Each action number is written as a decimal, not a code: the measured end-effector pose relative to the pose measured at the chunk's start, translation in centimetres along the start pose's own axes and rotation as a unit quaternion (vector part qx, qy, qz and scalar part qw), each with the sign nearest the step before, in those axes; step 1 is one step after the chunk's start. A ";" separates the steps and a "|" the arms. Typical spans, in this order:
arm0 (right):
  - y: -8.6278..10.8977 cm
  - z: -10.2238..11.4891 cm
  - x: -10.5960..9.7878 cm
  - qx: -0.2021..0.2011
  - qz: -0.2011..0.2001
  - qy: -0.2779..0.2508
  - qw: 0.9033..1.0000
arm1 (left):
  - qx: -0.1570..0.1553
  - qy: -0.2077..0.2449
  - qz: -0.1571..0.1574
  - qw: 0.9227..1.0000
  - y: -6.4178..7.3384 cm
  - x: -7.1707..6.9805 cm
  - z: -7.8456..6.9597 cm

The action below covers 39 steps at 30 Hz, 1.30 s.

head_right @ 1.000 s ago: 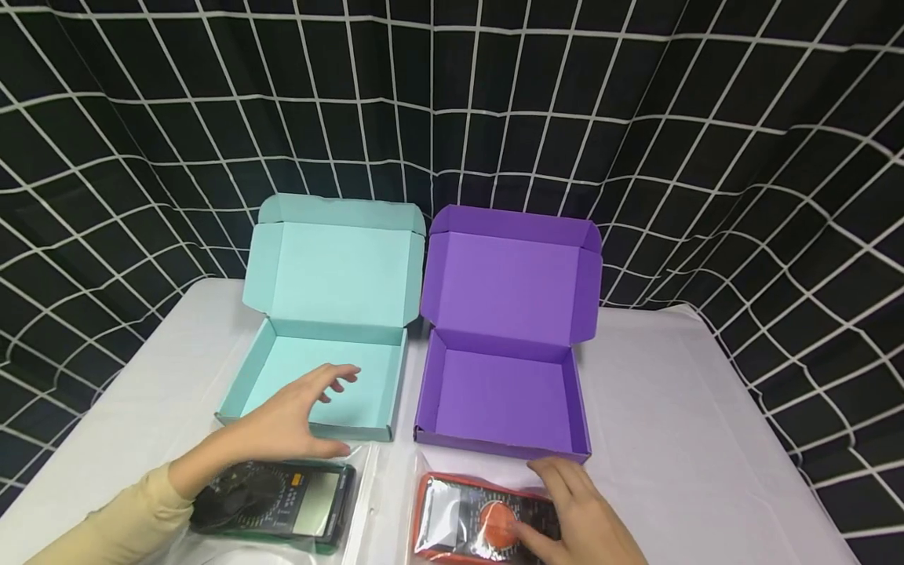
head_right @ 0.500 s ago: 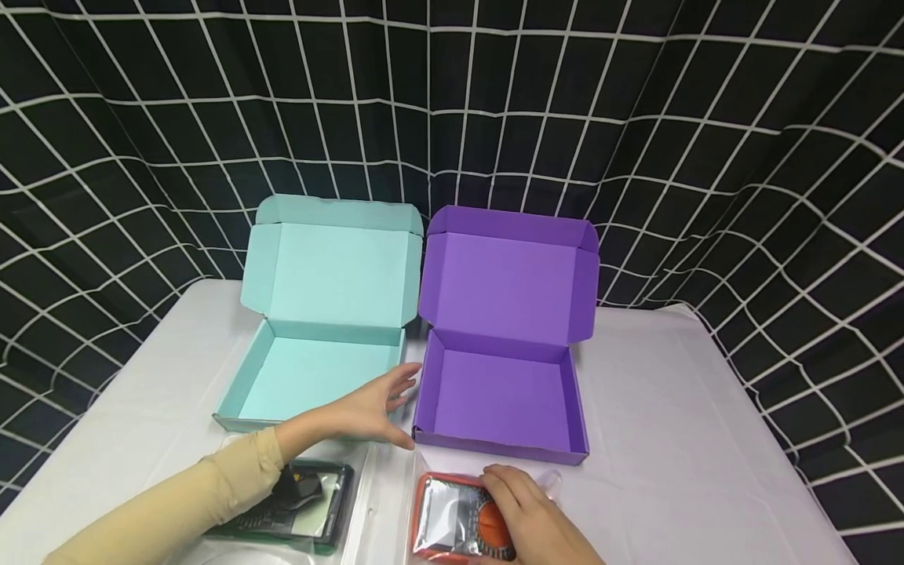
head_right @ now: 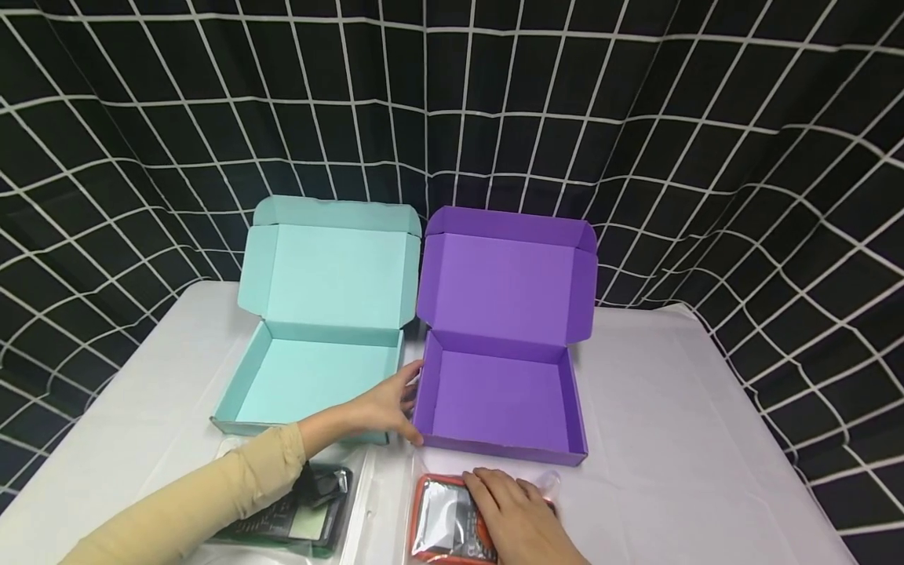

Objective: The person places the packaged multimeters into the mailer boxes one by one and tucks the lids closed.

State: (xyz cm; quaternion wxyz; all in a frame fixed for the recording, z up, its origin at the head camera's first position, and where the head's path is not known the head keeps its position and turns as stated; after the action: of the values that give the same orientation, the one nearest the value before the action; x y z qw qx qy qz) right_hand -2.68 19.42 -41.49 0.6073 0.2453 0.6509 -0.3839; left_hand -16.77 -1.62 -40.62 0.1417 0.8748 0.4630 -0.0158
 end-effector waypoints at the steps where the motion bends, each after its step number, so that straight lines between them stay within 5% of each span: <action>1: -0.1 0.0 0.0 0.004 0.006 -0.003 1.000 | 0.000 -0.005 -0.003 1.000 0.0 0.0 0.0; 8: -0.5 -0.2 0.2 0.009 0.033 -0.020 0.999 | 0.005 -0.048 -0.019 0.999 -0.1 0.2 0.1; 17: -1.4 -0.6 -0.1 0.035 0.099 -0.085 0.991 | -0.002 -0.036 -0.033 0.999 -0.1 0.4 -0.2; 26: -1.6 -0.6 -0.2 -0.008 0.031 -0.054 0.998 | -0.007 -0.018 -0.034 0.999 0.0 0.4 -0.3; 39: -1.7 -0.7 -0.8 -0.014 0.018 -0.028 0.999 | -0.011 -0.018 -0.032 0.999 0.2 0.4 -0.3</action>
State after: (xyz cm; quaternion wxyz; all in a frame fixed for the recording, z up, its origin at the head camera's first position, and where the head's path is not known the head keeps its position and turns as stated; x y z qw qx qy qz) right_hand -4.33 19.10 -40.41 0.6354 0.2373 0.6348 -0.3702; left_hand -16.48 -1.34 -40.34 0.1587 0.8577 0.4881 -0.0309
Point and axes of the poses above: each hand's wrist, its own y-axis away from the middle knuckle, its own x-axis out of the palm, z = x × y, the point moved 2 cm from there along -y, towards the middle knuckle, and after that the axes turned 4 degrees about y, right-handed, at the moved point
